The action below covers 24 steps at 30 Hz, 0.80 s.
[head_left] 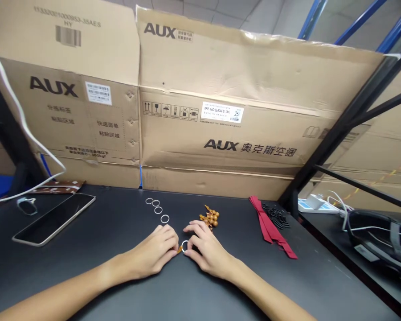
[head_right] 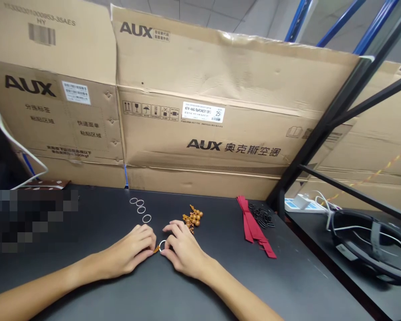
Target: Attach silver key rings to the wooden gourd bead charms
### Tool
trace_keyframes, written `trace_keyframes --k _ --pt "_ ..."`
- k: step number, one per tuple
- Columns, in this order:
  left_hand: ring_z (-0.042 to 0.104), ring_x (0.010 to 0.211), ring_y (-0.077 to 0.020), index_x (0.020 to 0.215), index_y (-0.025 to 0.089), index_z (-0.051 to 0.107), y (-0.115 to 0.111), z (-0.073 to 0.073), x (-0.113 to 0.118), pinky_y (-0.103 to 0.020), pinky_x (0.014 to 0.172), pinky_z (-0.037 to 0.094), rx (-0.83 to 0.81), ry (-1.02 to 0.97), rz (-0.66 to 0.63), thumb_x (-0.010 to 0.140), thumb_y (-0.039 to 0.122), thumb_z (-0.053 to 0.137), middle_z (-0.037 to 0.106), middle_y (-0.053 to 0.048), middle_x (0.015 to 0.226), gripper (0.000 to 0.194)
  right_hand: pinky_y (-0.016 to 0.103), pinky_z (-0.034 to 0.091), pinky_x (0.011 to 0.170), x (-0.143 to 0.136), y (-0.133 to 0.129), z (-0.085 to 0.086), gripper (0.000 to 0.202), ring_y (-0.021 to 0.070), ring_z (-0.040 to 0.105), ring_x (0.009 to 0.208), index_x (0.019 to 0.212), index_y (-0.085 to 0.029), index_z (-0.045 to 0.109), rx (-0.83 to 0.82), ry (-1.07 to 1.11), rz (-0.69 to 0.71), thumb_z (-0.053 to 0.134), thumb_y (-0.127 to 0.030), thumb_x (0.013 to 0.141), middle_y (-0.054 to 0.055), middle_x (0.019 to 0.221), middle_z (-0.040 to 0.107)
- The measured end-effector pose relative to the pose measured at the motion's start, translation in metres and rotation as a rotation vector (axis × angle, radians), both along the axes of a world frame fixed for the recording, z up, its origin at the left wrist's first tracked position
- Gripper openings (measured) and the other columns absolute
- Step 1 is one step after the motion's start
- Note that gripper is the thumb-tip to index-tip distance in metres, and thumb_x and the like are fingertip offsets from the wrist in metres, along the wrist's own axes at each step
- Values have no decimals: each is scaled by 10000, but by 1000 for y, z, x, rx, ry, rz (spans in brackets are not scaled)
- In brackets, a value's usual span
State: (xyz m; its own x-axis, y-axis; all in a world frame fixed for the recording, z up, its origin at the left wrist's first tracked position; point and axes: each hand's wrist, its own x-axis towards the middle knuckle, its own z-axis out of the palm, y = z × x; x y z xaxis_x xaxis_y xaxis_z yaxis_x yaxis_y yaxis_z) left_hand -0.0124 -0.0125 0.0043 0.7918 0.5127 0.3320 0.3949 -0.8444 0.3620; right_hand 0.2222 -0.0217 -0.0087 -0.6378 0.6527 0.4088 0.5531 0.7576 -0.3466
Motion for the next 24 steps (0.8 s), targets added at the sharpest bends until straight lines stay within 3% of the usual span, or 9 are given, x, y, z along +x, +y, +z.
trace_keyframes --k 8,16,24 --pt "479 960 -190 912 191 540 -1 1 3 -328 886 371 -110 -24 -68 965 124 451 564 -45 981 123 453 404 1040 -2 1 -3 85 274 396 1268 811 -185 585 12 -9 -18 592 -199 895 105 1221 551" --pt "466 991 -188 900 194 557 -2 0 5 -315 900 381 -94 -14 -74 954 106 477 535 -43 1002 131 452 399 1028 -3 -1 -1 88 278 397 1259 795 -185 570 26 6 -12 598 -186 878 107 1189 550" --pt "473 1002 -194 908 205 567 3 -2 3 -321 892 396 -49 -17 -22 949 103 467 531 -47 1080 148 417 434 943 1 0 3 97 222 490 1045 937 -196 602 64 91 -12 546 -137 885 93 1099 552"
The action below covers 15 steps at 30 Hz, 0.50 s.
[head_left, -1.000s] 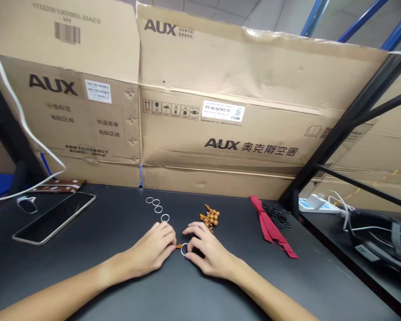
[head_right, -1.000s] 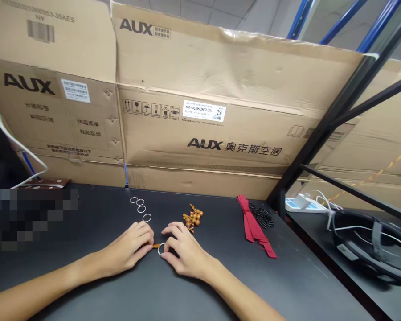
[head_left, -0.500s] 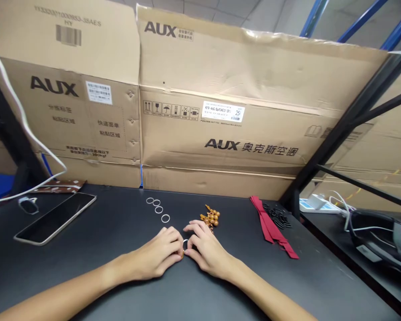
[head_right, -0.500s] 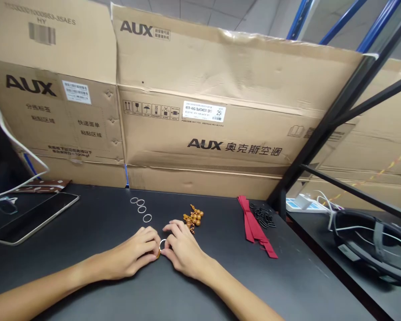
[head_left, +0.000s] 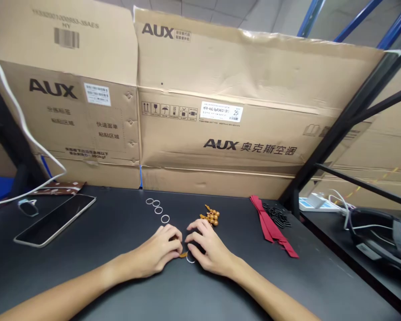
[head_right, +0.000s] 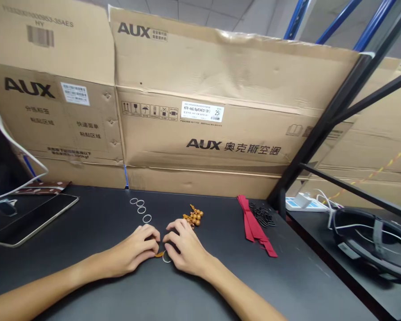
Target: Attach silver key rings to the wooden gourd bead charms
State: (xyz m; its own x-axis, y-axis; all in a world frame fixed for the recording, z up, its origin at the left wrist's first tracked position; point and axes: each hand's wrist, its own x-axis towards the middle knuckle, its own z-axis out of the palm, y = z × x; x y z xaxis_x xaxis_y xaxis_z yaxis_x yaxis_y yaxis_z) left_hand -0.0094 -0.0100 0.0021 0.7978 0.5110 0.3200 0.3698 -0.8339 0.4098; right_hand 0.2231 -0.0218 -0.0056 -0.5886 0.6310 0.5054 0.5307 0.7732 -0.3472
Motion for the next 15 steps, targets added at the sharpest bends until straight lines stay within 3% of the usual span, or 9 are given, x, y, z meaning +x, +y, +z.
trace_keyframes --k 9,15 --pt "474 1033 -213 950 212 588 9 -3 -5 -360 911 384 18 19 49 973 165 452 535 -60 1114 145 397 448 913 -1 -3 3 47 209 506 998 804 -200 623 -114 55 24 632 -157 821 69 1056 557" --pt "490 953 -204 943 204 629 3 1 -2 -351 880 372 40 10 11 964 207 513 567 -46 950 118 395 445 922 -1 -3 2 89 217 502 1022 794 -201 615 -108 22 28 636 -117 773 66 1057 558"
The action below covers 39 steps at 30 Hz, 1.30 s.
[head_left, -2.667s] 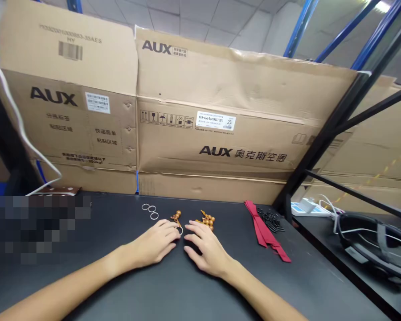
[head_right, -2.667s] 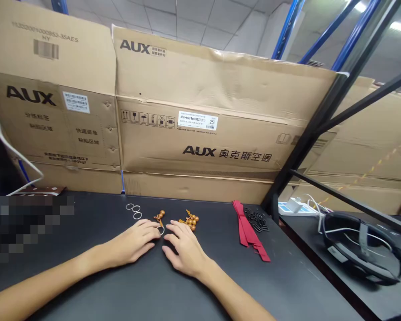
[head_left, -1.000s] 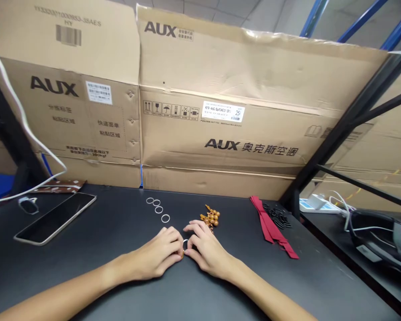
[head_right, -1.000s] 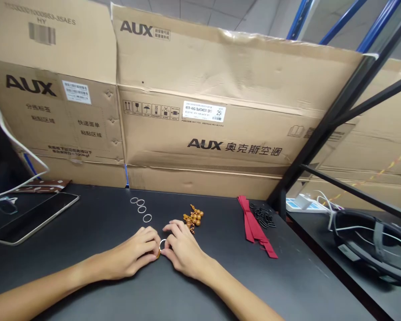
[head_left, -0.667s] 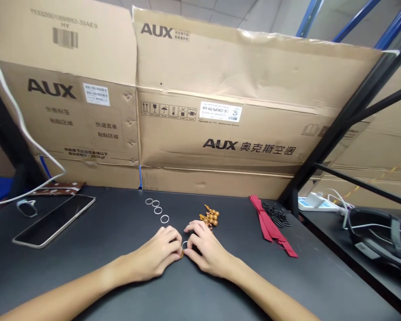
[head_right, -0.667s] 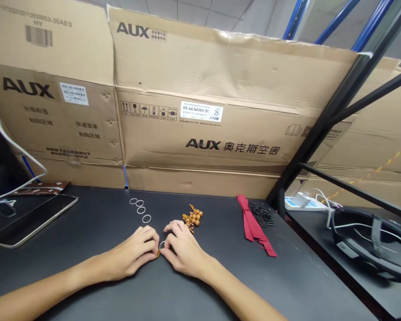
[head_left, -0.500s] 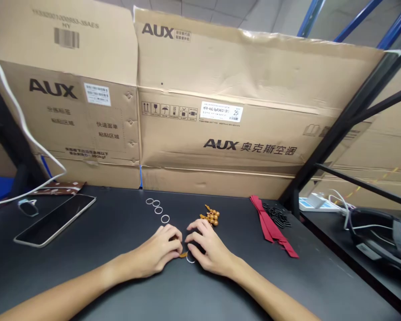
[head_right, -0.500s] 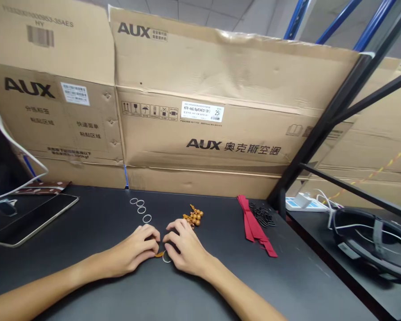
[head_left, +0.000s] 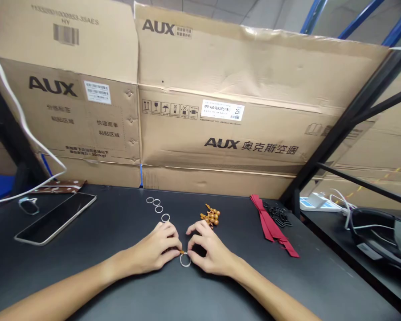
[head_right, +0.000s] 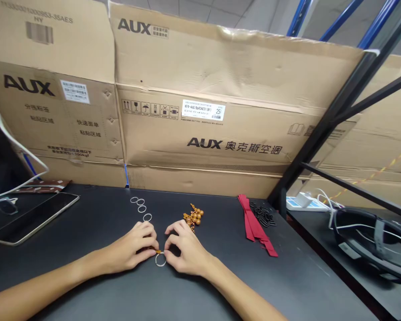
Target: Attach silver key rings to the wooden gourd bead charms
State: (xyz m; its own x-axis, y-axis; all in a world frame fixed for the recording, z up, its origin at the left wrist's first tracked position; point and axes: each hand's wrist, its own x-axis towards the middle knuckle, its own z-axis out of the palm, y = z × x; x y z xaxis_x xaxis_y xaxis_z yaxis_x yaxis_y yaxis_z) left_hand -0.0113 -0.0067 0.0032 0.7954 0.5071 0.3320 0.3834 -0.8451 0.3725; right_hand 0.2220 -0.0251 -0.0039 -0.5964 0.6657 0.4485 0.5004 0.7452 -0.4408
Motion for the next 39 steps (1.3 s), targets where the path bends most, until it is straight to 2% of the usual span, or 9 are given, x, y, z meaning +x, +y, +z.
trace_keyframes --k 6,10,16,22,33,39 --pt "483 926 -203 913 178 602 -3 -5 5 -343 859 372 73 14 -1 969 163 476 569 -51 905 138 380 450 898 -4 -1 1 122 218 501 1005 753 -195 612 -12 -24 -26 671 -94 717 57 1044 572" --pt "482 916 -200 898 176 592 -4 -5 6 -336 854 371 87 6 -17 971 150 464 577 -52 896 150 386 451 898 -5 -1 2 100 227 492 1016 738 -190 605 -1 -62 -20 671 -115 743 63 1039 576" --pt "480 900 -198 883 174 591 -4 -4 7 -328 844 371 68 4 -30 983 161 446 580 -53 878 177 391 452 891 -4 0 3 133 228 488 1026 688 -183 569 14 -96 -54 665 -114 750 63 1038 575" --pt "484 897 -196 888 182 594 -3 -5 6 -327 842 375 53 -20 -48 977 162 468 589 -48 873 156 393 459 889 -5 -1 3 111 225 491 1009 791 -190 597 21 -75 -56 665 -115 746 67 1036 559" --pt "494 909 -196 907 188 617 -5 -3 7 -334 850 384 25 -37 -86 981 164 456 613 -51 875 179 408 450 891 -5 0 5 91 232 481 1016 756 -185 602 38 -136 -97 642 -106 778 69 1029 558" --pt "486 904 -198 913 187 624 -15 5 10 -339 853 386 -8 1 -105 981 154 451 616 -49 862 189 418 448 878 -5 1 2 91 235 476 1000 756 -183 596 57 -129 -118 636 -104 780 71 1020 559"
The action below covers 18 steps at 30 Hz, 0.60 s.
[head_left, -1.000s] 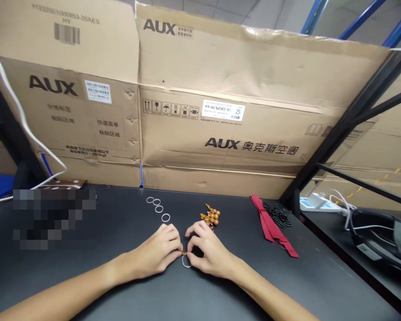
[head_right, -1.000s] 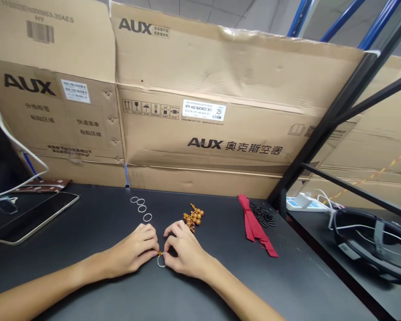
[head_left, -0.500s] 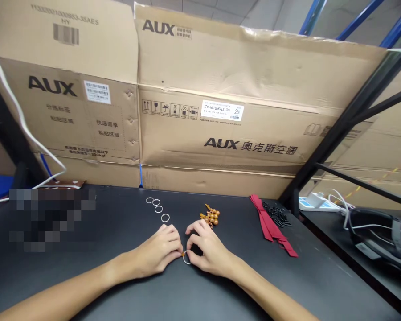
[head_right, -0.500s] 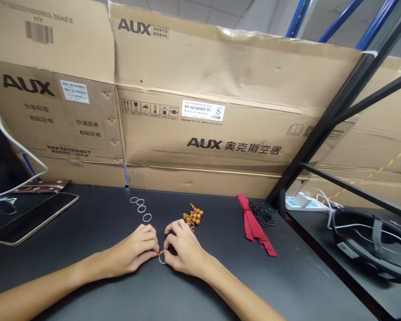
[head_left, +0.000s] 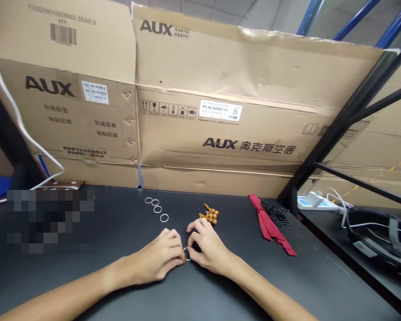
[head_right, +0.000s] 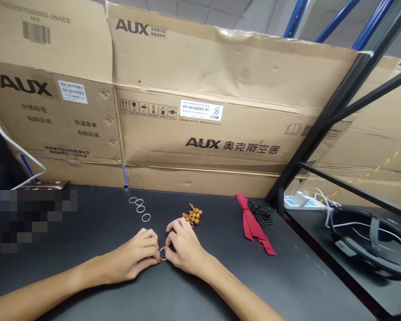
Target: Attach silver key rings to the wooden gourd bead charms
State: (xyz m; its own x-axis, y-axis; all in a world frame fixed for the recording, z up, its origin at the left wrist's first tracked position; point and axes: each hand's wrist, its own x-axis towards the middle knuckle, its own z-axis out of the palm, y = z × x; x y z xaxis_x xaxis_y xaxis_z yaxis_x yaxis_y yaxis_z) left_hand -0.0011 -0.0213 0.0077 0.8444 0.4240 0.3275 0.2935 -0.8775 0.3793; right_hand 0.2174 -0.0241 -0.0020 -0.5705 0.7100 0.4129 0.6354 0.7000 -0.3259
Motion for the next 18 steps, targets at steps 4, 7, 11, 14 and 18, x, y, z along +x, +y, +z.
trace_keyframes --k 4,7,11,14,18 --pt "488 920 -203 923 190 627 -4 4 1 -344 863 392 -23 -5 -1 975 145 460 619 -55 880 181 418 451 872 -2 1 -4 101 241 483 994 739 -180 597 12 10 -29 662 -108 768 74 1024 573" --pt "496 943 -207 947 197 640 -4 6 1 -345 882 400 -66 -26 10 965 169 491 618 -60 911 153 424 456 872 -3 3 -11 88 243 487 997 752 -185 602 38 50 -75 656 -130 794 77 1033 569" --pt "533 935 -183 1024 212 643 2 5 0 -304 873 433 -179 -82 73 992 220 456 605 -49 964 190 421 465 873 -2 7 -15 64 236 489 992 831 -193 613 82 166 -80 580 -162 877 84 1026 555" --pt "560 889 -154 1123 209 621 9 0 -2 -273 859 444 -200 -121 140 1013 195 382 586 -44 984 264 403 467 854 0 4 -8 108 223 494 950 853 -191 620 119 250 -60 530 -172 909 85 981 547" --pt "535 929 -169 1119 242 653 18 -1 -6 -277 869 434 -156 -22 145 992 194 426 549 -39 989 264 372 464 774 -1 -6 1 103 200 484 837 884 -199 667 111 194 68 566 -220 889 62 882 528"
